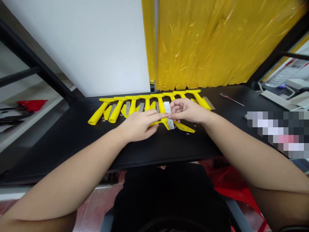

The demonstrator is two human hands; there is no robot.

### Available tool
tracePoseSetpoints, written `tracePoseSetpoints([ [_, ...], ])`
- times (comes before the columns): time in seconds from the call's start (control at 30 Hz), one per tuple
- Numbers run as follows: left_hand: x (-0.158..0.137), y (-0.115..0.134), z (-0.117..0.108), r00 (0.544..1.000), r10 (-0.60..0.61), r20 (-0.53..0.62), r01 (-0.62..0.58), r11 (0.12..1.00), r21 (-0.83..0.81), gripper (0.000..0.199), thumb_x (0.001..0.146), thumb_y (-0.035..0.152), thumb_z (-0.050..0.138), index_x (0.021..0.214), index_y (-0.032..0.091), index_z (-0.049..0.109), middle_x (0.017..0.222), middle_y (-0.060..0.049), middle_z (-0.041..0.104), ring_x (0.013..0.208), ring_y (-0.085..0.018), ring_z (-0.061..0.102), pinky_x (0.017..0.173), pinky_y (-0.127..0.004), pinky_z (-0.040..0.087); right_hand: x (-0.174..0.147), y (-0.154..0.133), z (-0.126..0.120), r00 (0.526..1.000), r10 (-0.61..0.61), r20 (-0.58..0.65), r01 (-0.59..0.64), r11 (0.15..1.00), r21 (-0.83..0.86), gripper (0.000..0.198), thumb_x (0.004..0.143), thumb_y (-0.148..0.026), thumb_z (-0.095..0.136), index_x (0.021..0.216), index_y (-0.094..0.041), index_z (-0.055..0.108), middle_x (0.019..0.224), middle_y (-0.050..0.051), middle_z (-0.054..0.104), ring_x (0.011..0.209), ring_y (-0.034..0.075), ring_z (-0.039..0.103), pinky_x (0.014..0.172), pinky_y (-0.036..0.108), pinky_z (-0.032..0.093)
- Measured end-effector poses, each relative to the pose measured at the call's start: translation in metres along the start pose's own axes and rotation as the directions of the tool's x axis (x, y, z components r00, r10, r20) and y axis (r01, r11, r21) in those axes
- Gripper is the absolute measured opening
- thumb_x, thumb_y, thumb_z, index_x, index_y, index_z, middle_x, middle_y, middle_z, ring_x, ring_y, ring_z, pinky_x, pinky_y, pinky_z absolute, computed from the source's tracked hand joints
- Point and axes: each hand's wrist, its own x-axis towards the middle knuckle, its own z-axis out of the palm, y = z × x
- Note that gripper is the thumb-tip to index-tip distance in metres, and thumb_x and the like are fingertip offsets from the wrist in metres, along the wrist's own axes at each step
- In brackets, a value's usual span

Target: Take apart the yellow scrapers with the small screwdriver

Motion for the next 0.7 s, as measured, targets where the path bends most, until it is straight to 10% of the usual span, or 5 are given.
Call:
tracePoseSetpoints([
  [0.13, 0.0, 0.001, -0.002, 1.0, -0.007, 0.016, 0.007, 1.0, -0.003, 0.055, 0.104, 0.024, 0.049, 0.158, 0.028, 0.057, 0.114, -0.005, 0.072, 0.09, -0.019, 0.069, 0.071, -0.03, 0.05, -0.007, -0.009, -0.006, 0.999, -0.023, -0.036, 0.018, 0.992, -0.121, 0.034, 0.075, -0.026, 0.093, 0.1, -0.018, 0.071, 0.078, 0.002, 0.075, 0.065, 0.015, 0.07, 0.058, 0.026, 0.059],
  [0.27, -0.001, 0.002, -0.005, 0.999, -0.016, 0.033, 0.017, 0.999, -0.046, 0.055, 0.103, 0.023, 0.049, 0.158, 0.027, 0.058, 0.113, -0.005, 0.072, 0.089, -0.019, 0.069, 0.074, -0.031, 0.052, -0.022, -0.017, -0.05, 0.91, -0.211, -0.357, 0.056, 0.915, -0.4, 0.015, 0.084, -0.021, 0.086, 0.095, -0.016, 0.078, 0.085, 0.008, 0.076, 0.075, 0.017, 0.069, 0.069, 0.029, 0.058],
  [0.43, -0.002, -0.001, -0.005, 0.999, -0.026, 0.042, 0.029, 0.996, -0.085, 0.056, 0.103, 0.022, 0.049, 0.158, 0.026, 0.058, 0.111, -0.007, 0.071, 0.091, -0.02, 0.069, 0.076, -0.032, 0.052, -0.048, 0.002, -0.152, 0.378, -0.38, -0.844, -0.378, 0.769, -0.516, 0.03, 0.095, -0.02, 0.072, 0.118, -0.003, 0.08, 0.109, 0.023, 0.079, 0.087, 0.017, 0.069, 0.081, 0.034, 0.051],
  [0.5, -0.002, -0.003, -0.003, 0.999, -0.022, 0.041, 0.026, 0.994, -0.106, 0.055, 0.103, 0.022, 0.049, 0.157, 0.026, 0.058, 0.108, -0.007, 0.071, 0.091, -0.02, 0.069, 0.076, -0.032, 0.052, -0.055, 0.016, -0.183, 0.287, -0.289, -0.913, -0.655, 0.636, -0.408, 0.038, 0.1, -0.022, 0.065, 0.131, -0.002, 0.076, 0.121, 0.026, 0.077, 0.104, 0.021, 0.07, 0.088, 0.037, 0.047],
  [0.7, -0.003, -0.009, 0.002, 1.0, -0.012, 0.018, 0.015, 0.989, -0.148, 0.052, 0.103, 0.024, 0.052, 0.154, 0.026, 0.062, 0.109, -0.007, 0.072, 0.094, -0.02, 0.069, 0.078, -0.032, 0.052, -0.049, 0.051, -0.203, 0.377, 0.006, -0.926, -0.845, 0.411, -0.341, 0.038, 0.093, -0.021, 0.076, 0.121, 0.005, 0.081, 0.124, 0.036, 0.073, 0.116, 0.031, 0.068, 0.085, 0.045, 0.039],
])
